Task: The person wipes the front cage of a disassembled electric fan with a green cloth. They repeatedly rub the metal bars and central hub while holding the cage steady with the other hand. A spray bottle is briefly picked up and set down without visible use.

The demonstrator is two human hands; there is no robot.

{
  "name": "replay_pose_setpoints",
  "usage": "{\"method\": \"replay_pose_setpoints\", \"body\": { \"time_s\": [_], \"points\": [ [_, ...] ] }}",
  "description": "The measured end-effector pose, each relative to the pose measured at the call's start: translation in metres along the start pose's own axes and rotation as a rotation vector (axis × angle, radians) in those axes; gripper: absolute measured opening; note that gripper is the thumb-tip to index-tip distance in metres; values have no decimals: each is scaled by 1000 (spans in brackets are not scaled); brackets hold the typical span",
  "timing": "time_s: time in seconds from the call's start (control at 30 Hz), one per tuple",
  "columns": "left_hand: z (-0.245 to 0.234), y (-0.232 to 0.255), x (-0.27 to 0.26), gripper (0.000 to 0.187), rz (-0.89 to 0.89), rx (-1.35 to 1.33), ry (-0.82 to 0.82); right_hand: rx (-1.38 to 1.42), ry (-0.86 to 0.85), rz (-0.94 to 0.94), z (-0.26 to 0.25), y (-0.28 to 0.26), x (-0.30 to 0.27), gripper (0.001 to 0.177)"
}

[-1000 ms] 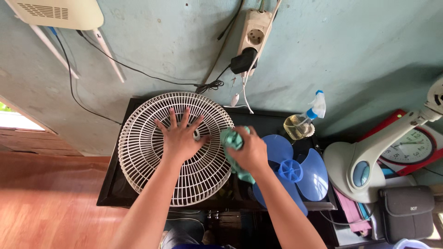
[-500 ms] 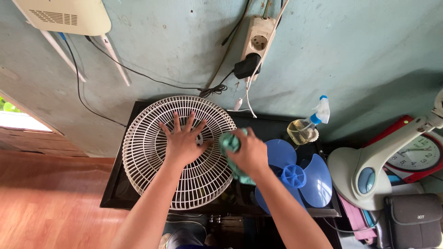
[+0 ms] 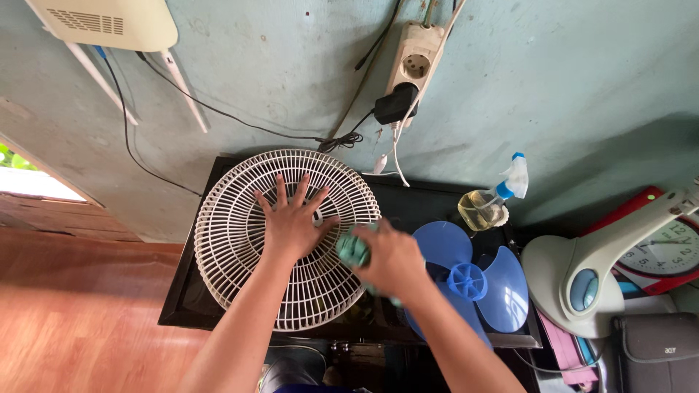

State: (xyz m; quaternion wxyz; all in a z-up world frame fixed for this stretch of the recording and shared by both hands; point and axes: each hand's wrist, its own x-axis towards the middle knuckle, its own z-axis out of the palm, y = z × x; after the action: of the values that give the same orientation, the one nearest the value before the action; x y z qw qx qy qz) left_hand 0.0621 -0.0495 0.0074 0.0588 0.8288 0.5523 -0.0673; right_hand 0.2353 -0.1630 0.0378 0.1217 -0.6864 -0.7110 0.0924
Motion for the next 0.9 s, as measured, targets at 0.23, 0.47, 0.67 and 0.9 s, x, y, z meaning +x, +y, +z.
{"method": "replay_pose_setpoints", "body": {
  "time_s": [0.23, 0.47, 0.67, 0.9],
  "points": [
    [14, -5, 3, 66, 47, -22, 140, 23, 168, 50, 0, -4, 16, 55],
    [21, -7, 5, 56, 44, -83, 192, -33, 326, 85, 13, 6, 74, 55],
    [21, -4, 8, 55, 12, -90, 183, -60, 207, 186, 18, 18, 98, 64],
    [13, -3, 4, 54, -2, -73, 131, -86, 28, 146, 7, 6, 82, 67]
  ]
}}
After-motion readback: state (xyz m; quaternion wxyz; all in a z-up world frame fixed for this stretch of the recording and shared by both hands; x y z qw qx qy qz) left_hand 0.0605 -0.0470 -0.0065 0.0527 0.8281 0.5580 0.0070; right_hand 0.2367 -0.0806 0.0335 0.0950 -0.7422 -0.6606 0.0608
